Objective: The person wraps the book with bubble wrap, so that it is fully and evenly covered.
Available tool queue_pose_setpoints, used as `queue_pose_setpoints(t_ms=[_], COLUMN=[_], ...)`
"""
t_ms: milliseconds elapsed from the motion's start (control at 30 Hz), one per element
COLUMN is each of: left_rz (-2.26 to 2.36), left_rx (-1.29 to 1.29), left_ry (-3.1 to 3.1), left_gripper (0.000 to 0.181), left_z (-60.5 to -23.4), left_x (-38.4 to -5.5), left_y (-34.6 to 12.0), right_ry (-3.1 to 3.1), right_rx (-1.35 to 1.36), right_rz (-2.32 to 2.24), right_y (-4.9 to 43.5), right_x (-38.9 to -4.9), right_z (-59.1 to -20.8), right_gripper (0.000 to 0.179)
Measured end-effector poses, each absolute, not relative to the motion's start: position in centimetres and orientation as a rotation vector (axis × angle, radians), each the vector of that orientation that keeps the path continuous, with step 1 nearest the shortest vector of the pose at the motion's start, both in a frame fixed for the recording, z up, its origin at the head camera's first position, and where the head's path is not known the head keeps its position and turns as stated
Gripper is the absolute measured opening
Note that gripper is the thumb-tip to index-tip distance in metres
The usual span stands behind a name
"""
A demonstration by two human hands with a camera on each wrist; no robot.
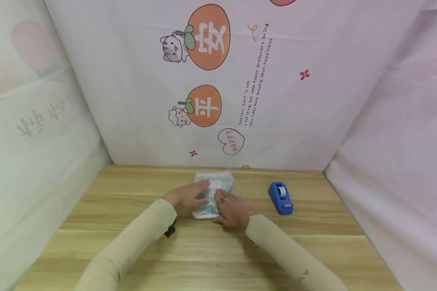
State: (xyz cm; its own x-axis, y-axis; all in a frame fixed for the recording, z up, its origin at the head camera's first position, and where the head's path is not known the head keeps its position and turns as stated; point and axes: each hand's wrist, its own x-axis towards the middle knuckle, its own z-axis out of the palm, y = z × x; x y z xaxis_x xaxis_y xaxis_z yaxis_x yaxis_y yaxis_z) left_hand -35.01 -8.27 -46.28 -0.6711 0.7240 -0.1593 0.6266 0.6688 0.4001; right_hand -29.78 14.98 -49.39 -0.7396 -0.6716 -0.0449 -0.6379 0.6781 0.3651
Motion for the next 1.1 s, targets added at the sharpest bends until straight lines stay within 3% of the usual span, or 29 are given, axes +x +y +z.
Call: queue_pose_setpoints(t_ms=[800, 1100], left_rz=[0.269, 0.262], left_rx=[1.206, 1.105], left_ry=[2.754, 2.761], left_gripper=[0.088, 0.085], left_z=[-51.4, -50.6], left_x=[-35.5, -34.2], left_y=[-7.2, -6.4], right_ry=[-2.939, -2.952], right_rx=[1.242, 1.291], right_rz=[-0.419, -0.385], right_y=[17.1, 17.4], right_x=[-31.7, -32.0], right_z=[-48.6, -48.1], right_gripper=[0.086, 0.082])
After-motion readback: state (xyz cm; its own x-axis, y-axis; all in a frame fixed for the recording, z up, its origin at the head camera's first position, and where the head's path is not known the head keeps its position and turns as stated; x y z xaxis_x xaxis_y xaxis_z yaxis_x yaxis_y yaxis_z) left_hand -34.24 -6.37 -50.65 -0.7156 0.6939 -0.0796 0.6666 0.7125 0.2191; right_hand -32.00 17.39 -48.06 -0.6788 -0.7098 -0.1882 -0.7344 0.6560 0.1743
